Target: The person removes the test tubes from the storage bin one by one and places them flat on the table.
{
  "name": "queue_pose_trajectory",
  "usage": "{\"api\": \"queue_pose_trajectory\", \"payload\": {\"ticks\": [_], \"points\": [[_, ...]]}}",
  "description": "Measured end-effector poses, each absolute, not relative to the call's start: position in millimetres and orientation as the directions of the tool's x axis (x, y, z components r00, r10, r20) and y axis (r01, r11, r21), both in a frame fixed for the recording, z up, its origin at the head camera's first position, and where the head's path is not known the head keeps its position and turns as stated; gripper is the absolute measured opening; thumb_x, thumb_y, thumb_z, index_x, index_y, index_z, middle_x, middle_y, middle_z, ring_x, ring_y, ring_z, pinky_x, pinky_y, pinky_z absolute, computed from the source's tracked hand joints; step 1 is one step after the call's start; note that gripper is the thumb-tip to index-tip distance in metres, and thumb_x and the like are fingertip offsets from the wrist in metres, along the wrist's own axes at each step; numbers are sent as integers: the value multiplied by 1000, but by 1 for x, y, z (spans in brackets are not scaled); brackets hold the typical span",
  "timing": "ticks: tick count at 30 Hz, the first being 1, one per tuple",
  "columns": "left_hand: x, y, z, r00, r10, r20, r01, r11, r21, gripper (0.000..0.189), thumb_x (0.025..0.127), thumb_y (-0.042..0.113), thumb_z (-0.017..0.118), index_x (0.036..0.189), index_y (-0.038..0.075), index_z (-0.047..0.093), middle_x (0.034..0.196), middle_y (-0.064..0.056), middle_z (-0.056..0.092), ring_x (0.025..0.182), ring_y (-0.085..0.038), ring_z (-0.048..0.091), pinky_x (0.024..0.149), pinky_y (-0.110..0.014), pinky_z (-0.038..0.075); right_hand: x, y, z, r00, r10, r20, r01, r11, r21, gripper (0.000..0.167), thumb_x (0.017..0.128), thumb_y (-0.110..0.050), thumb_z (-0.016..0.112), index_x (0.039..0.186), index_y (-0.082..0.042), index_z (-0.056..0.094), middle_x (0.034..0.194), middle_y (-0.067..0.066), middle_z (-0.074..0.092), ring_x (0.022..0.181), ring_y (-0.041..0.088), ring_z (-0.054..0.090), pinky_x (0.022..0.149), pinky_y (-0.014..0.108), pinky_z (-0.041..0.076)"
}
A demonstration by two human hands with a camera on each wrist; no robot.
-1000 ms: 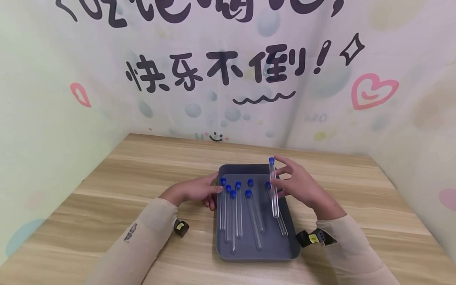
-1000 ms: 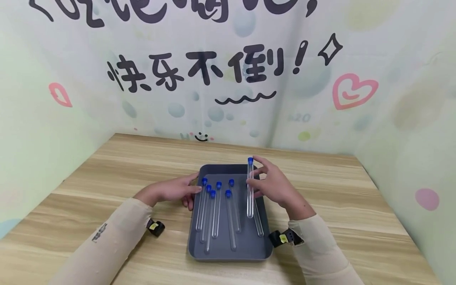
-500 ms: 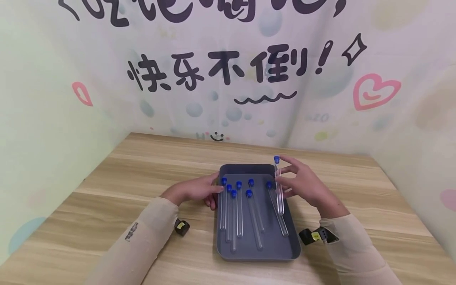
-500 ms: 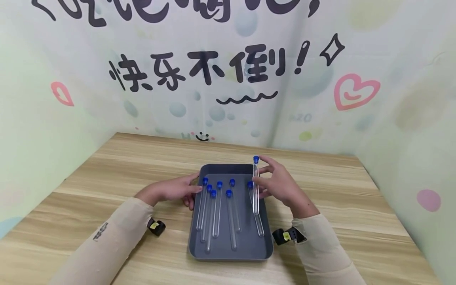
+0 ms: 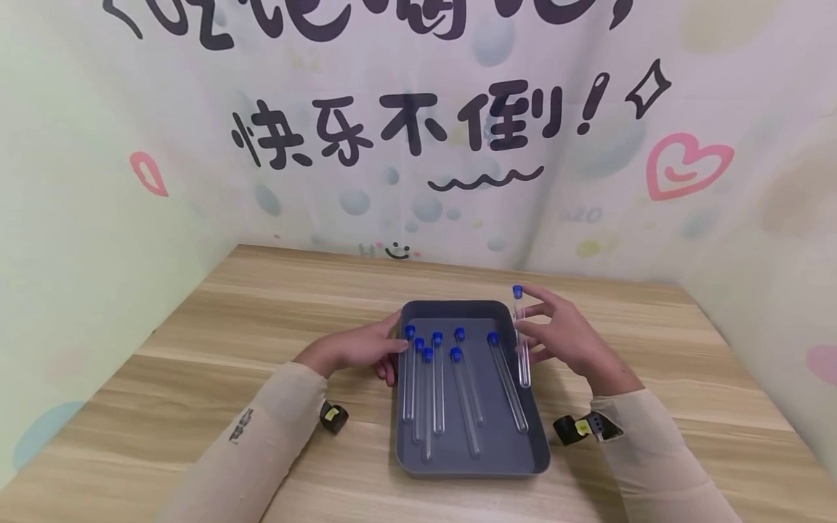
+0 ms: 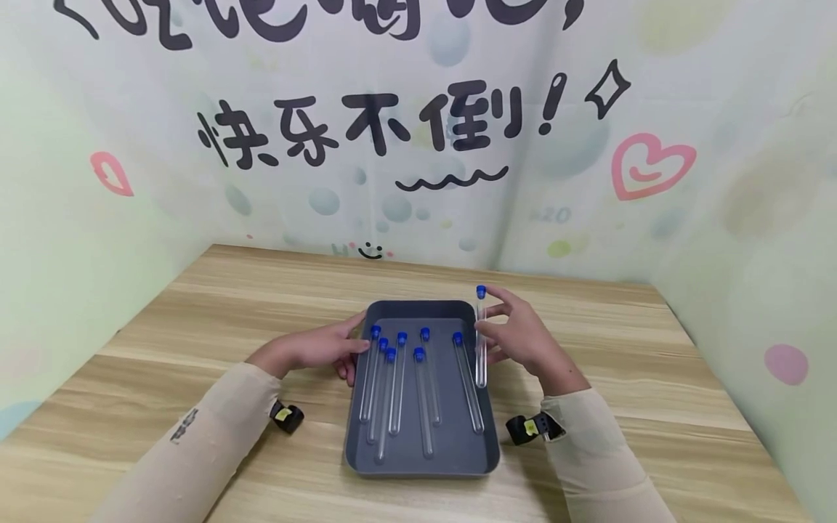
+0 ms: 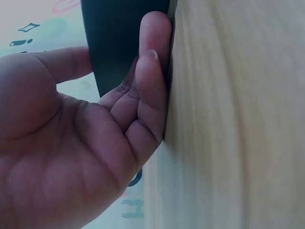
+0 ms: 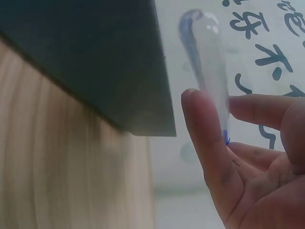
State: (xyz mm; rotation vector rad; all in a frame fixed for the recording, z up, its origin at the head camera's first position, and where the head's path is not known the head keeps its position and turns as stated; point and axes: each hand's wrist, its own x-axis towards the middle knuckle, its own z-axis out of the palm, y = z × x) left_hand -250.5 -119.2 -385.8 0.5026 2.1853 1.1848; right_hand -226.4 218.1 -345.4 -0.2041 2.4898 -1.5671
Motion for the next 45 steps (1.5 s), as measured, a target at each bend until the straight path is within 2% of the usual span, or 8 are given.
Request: {"api": "queue_pose_trajectory", "payload": {"ticks": [14,23,26,32,45], "points": [[-250,-120,-386,-747,588,-311,55,520,853,75,109,23,41,161,25,-12,86,-15,70,69,-22,70,69,-34,59,-234,229,-354,-974,-193,-121,7,504,-864,72,98,-9,61,159,-9,23,140,34,48,79,21,69,67,42,63],[-252,-120,-388,-763,566,-313,49,534,844,72,109,25,40,161,29,-10,83,-15,70,69,-23,70,67,-33,59,-237,234,-362,-970,-181,-160,40,531,-846,71,98,-9,60,159,-5,22,139,35,48,78,20,69,68,44,63],[-252,-119,-388,-766,565,-307,57,535,843,69,109,26,40,162,27,-5,84,-15,70,68,-24,70,67,-34,59,-238,236,-364,-969,-178,-172,49,544,-838,70,98,-8,59,158,-4,23,139,36,48,78,19,68,67,43,63],[-252,-119,-387,-758,578,-301,58,520,852,60,109,25,40,161,16,12,87,-13,70,68,-21,69,66,-33,59,-239,237,-370,-966,-170,-194,65,567,-821,69,98,-9,60,157,-1,25,137,37,50,74,16,67,66,41,63],[-251,-119,-384,-759,577,-301,49,512,857,63,107,21,44,162,15,12,92,-14,70,69,-21,69,66,-33,59,-241,237,-376,-964,-157,-214,71,626,-777,69,94,-9,66,154,2,31,129,35,56,74,17,66,62,39,63]]}}
